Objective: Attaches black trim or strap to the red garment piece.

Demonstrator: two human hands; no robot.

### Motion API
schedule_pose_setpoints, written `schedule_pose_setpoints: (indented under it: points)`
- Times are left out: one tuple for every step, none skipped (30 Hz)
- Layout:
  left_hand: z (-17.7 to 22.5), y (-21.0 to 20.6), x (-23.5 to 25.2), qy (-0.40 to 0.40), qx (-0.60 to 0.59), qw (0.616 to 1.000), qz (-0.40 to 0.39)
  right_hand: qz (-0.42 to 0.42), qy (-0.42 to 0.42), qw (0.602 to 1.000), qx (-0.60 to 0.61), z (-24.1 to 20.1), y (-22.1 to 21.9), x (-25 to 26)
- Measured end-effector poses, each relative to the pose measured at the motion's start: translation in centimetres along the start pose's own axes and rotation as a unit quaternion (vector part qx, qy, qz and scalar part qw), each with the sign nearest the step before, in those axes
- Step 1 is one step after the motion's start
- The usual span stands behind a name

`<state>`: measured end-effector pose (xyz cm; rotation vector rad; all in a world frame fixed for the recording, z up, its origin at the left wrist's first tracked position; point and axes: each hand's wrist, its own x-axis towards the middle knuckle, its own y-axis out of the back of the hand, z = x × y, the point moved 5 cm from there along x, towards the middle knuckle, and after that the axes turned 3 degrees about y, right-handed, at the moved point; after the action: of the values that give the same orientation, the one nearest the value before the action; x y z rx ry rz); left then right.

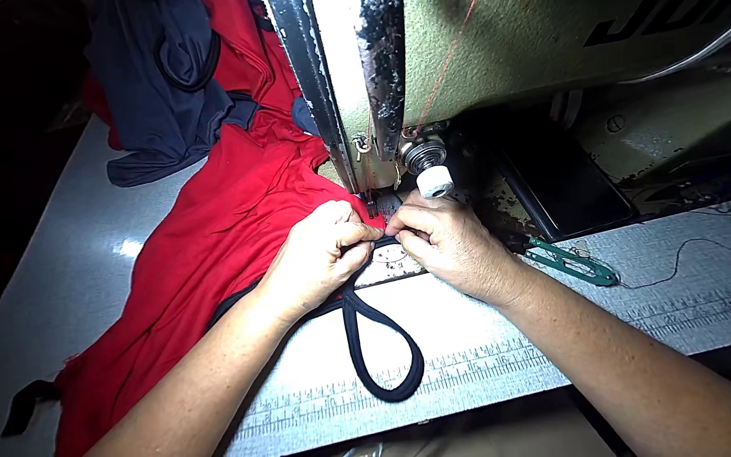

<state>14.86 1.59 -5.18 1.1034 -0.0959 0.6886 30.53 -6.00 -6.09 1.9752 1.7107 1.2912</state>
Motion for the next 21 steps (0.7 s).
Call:
schedule_pose_setpoints:
  points:
    - [0.07, -0.02, -0.03, -0.005, 0.003, 1.0, 0.006, -0.001, 0.009, 1.0, -0.004, -0.03, -0.03, -0.07]
    - [0.14, -0.02, -0.09, -0.009, 0.007, 1.0, 0.011, -0.002, 0.017, 1.0, -0.009, -0.09, -0.05, -0.17]
    - [0.21, -0.02, -0.16, -0.012, 0.011, 1.0, 0.016, -0.001, 0.026, 1.0, -0.013, -0.14, -0.06, -0.25]
    - [0.27, 0.0, -0.23, -0.013, 0.016, 1.0, 0.019, -0.001, 0.035, 0.999, -0.016, -0.21, -0.06, -0.28]
    - [0.31, 0.02, -0.28, -0.014, 0.019, 0.999, 0.022, -0.001, 0.041, 0.999, -0.02, -0.3, -0.06, -0.29]
    - [0.33, 0.06, -0.31, -0.017, 0.016, 0.999, 0.025, -0.003, 0.046, 0.999, -0.026, -0.37, -0.05, -0.29]
    - [0.31, 0.1, -0.31, -0.02, 0.015, 0.999, 0.029, -0.007, 0.049, 0.998, -0.032, -0.46, -0.03, -0.29]
    - [0.29, 0.12, -0.32, -0.022, 0.014, 0.999, 0.03, -0.01, 0.052, 0.998, -0.039, -0.53, -0.02, -0.32]
    - [0.28, 0.14, -0.33, -0.025, 0.016, 0.999, 0.028, -0.011, 0.055, 0.997, -0.045, -0.59, 0.0, -0.37]
    - [0.26, 0.13, -0.32, -0.028, 0.022, 0.999, 0.025, -0.011, 0.057, 0.997, -0.048, -0.58, 0.0, -0.43]
    - [0.24, 0.13, -0.3, -0.033, 0.029, 0.999, 0.021, -0.011, 0.059, 0.997, -0.049, -0.58, -0.01, -0.47]
    - [0.2, 0.15, -0.33, -0.037, 0.036, 0.999, 0.014, -0.012, 0.061, 0.997, -0.048, -0.57, 0.0, -0.5]
    - [0.13, 0.16, -0.39, -0.04, 0.043, 0.998, 0.006, -0.012, 0.063, 0.997, -0.047, -0.54, 0.02, -0.54]
    - [0.05, 0.21, -0.47, -0.039, 0.05, 0.998, 0.001, -0.016, 0.065, 0.997, -0.048, -0.5, 0.02, -0.59]
    - [-0.03, 0.3, -0.58, -0.036, 0.056, 0.998, -0.005, -0.016, 0.071, 0.996, -0.051, -0.49, -0.01, -0.62]
    - [-0.11, 0.38, -0.69, -0.034, 0.057, 0.998, -0.01, -0.015, 0.075, 0.996, -0.055, -0.48, -0.05, -0.67]
    - [-0.16, 0.41, -0.78, -0.029, 0.057, 0.998, -0.014, -0.017, 0.074, 0.995, -0.06, -0.49, -0.03, -0.74]
    - [-0.18, 0.39, -0.83, -0.024, 0.056, 0.998, -0.015, -0.017, 0.074, 0.995, -0.065, -0.5, 0.01, -0.82]
    - [-0.19, 0.38, -0.84, -0.02, 0.058, 0.998, -0.017, -0.014, 0.073, 0.995, -0.069, -0.5, 0.03, -0.86]
    - [-0.23, 0.38, -0.85, -0.014, 0.061, 0.998, -0.018, -0.012, 0.071, 0.995, -0.072, -0.49, 0.02, -0.86]
    - [-0.27, 0.38, -0.88, -0.01, 0.066, 0.998, -0.018, -0.011, 0.068, 0.995, -0.075, -0.48, -0.02, -0.85]
